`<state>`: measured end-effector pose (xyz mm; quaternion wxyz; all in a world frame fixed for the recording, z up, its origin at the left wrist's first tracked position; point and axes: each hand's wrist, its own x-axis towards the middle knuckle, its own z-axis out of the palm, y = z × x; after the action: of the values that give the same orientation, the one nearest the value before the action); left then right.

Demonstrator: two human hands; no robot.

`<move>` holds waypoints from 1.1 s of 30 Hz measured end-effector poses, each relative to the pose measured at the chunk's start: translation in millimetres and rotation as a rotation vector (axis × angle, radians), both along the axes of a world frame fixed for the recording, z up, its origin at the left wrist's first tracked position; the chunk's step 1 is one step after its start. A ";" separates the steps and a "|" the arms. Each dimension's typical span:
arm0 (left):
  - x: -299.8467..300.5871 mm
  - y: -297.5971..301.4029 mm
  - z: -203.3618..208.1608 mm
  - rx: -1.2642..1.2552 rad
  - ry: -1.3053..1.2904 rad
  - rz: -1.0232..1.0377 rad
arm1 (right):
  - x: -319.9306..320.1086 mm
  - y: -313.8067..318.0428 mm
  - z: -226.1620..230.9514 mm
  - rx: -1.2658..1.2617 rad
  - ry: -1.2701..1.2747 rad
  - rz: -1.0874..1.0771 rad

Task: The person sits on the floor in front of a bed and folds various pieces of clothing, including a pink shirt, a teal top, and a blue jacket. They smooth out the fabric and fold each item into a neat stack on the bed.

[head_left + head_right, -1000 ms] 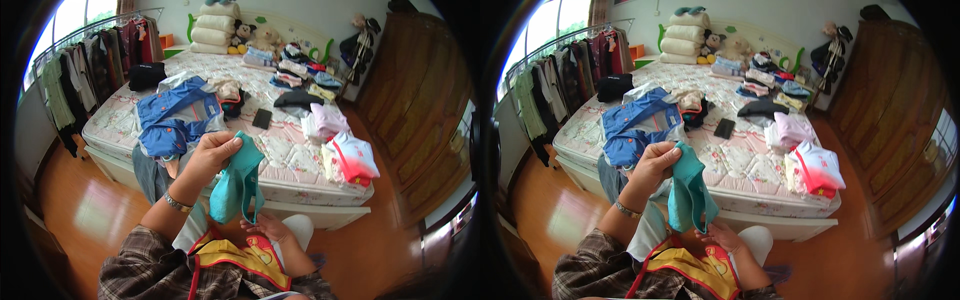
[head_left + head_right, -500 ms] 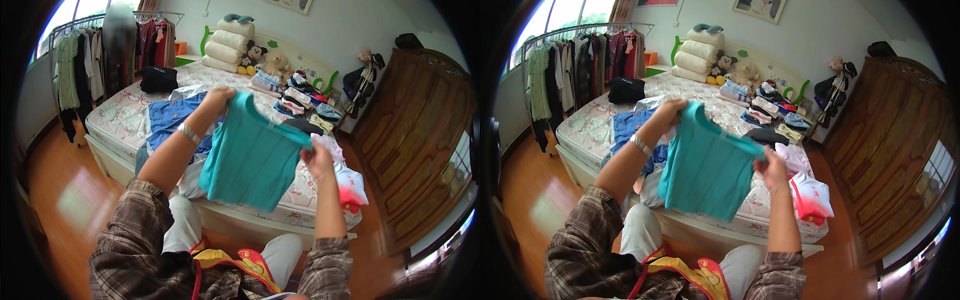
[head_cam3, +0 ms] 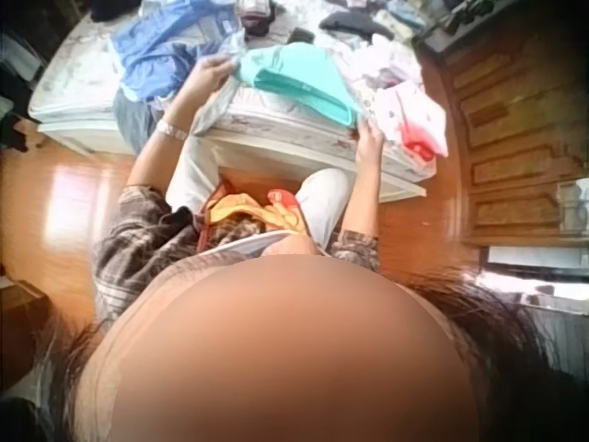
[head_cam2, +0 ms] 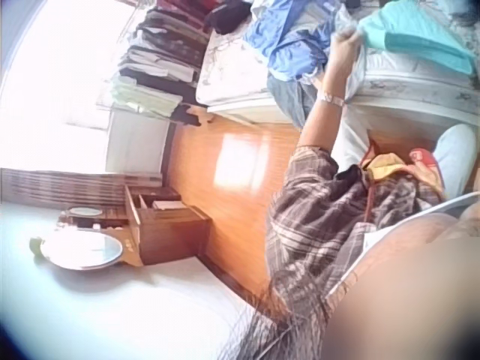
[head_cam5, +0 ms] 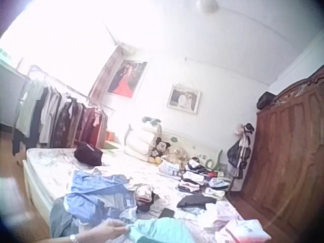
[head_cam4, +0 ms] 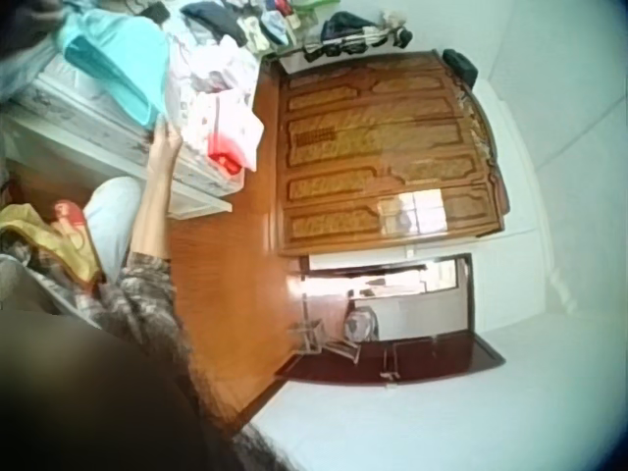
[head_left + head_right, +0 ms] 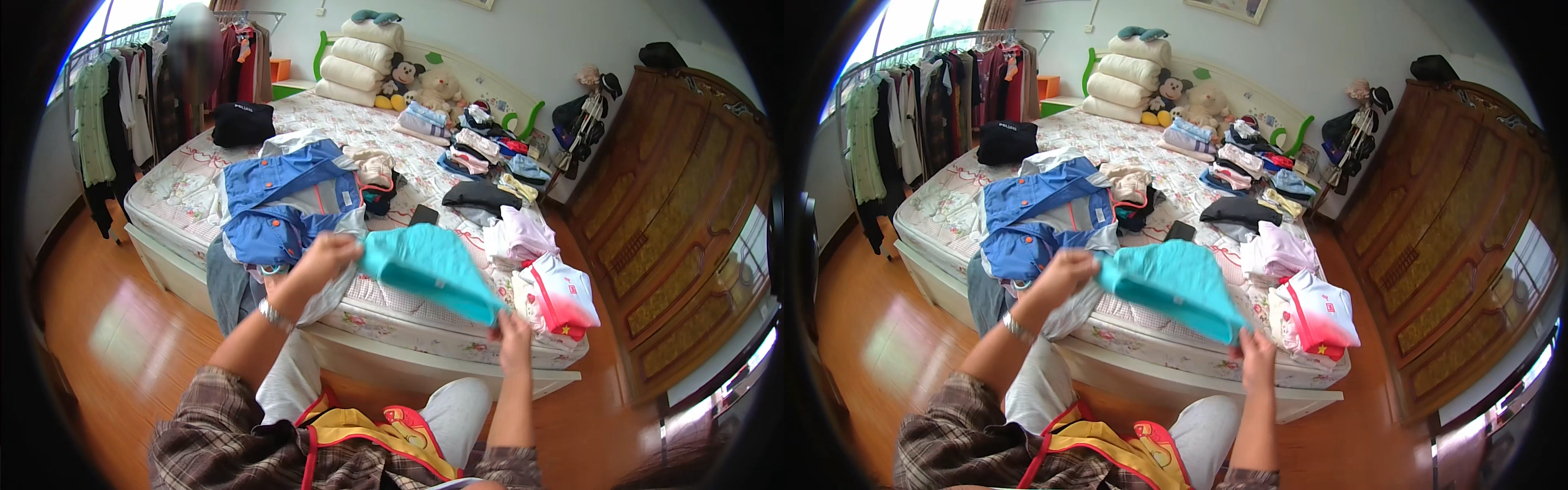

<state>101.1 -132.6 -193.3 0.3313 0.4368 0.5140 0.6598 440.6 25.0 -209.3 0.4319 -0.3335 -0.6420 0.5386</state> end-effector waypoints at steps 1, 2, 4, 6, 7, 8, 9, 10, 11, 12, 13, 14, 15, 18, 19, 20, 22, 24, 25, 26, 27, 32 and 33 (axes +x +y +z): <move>10.7 -5.2 -31.3 -0.116 -0.056 -0.014 | 10.1 -6.4 -28.6 -0.098 0.014 -0.004; 19.8 -10.5 -61.8 -0.211 -0.048 -0.040 | 21.8 -10.9 -56.4 -0.195 0.033 -0.016; 40.9 -30.0 -100.6 -0.346 -0.205 -0.054 | 41.6 -20.1 -99.0 -0.252 -0.071 -0.009; 52.0 -49.0 -129.6 -0.369 -0.374 -0.063 | 48.5 -32.8 -117.0 -0.268 -0.044 0.008; 57.6 -53.8 -134.7 -0.361 -0.389 -0.038 | 51.4 -36.3 -121.2 -0.274 -0.031 0.013; 61.5 -57.4 -137.0 -0.354 -0.404 -0.013 | 54.1 -36.0 -122.3 -0.276 -0.044 0.013; 62.1 -58.5 -138.8 -0.341 -0.385 0.010 | 53.2 -35.9 -119.1 -0.278 -0.056 0.019; 62.2 -58.6 -141.4 -0.327 -0.366 0.033 | 52.4 -36.4 -116.9 -0.281 -0.067 0.026; 62.7 -58.9 -144.4 -0.315 -0.346 0.056 | 51.8 -38.0 -116.6 -0.289 -0.077 0.030; 63.0 -56.5 -144.9 -0.285 -0.305 0.104 | 48.5 -36.7 -114.6 -0.288 -0.081 0.038; 65.1 -53.4 -146.1 -0.255 -0.263 0.153 | 46.1 -36.1 -114.2 -0.288 -0.085 0.046; 65.9 -51.1 -148.8 -0.226 -0.220 0.201 | 44.7 -36.5 -115.6 -0.281 -0.095 0.051; 63.7 -50.5 -159.1 -0.215 -0.086 0.224 | 42.9 -37.3 -117.1 -0.274 -0.106 0.059; 61.3 -52.4 -177.3 -0.265 0.116 0.209 | 41.7 -37.4 -121.9 -0.251 -0.108 0.071; 64.9 -56.3 -171.0 -0.339 0.047 0.153 | 42.5 -38.0 -123.3 -0.245 -0.104 0.072; 68.3 -59.6 -165.1 -0.413 -0.022 0.099 | 42.8 -39.1 -123.5 -0.261 -0.061 0.045; 73.9 -61.9 -160.8 -0.489 -0.049 0.060 | 41.6 -39.3 -118.4 -0.286 0.015 0.001; 75.3 -61.9 -154.3 -0.507 -0.064 -0.003 | 45.8 -35.9 -119.1 -0.311 0.045 -0.032; 74.2 -61.0 -154.8 -0.494 -0.111 -0.044 | 46.1 -33.7 -118.9 -0.321 0.061 -0.048; 72.4 -59.7 -156.6 -0.480 -0.158 -0.086 | 43.3 -31.6 -119.4 -0.285 0.062 -0.049; 71.3 -57.5 -156.7 -0.465 -0.201 -0.133 | 40.4 -29.8 -118.0 -0.248 0.067 -0.056; 74.3 -56.5 -149.7 -0.363 -0.218 -0.141 | -4.8 -32.7 -84.7 0.011 -0.083 -0.060; 75.5 -57.5 -149.0 -0.343 -0.216 -0.138 | -18.7 -31.9 -79.6 0.172 -0.137 -0.022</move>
<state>176.6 -190.0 -342.3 0.4985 0.3349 0.5491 0.5811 421.9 -6.9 -288.9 0.4199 -0.3381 -0.7103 0.4526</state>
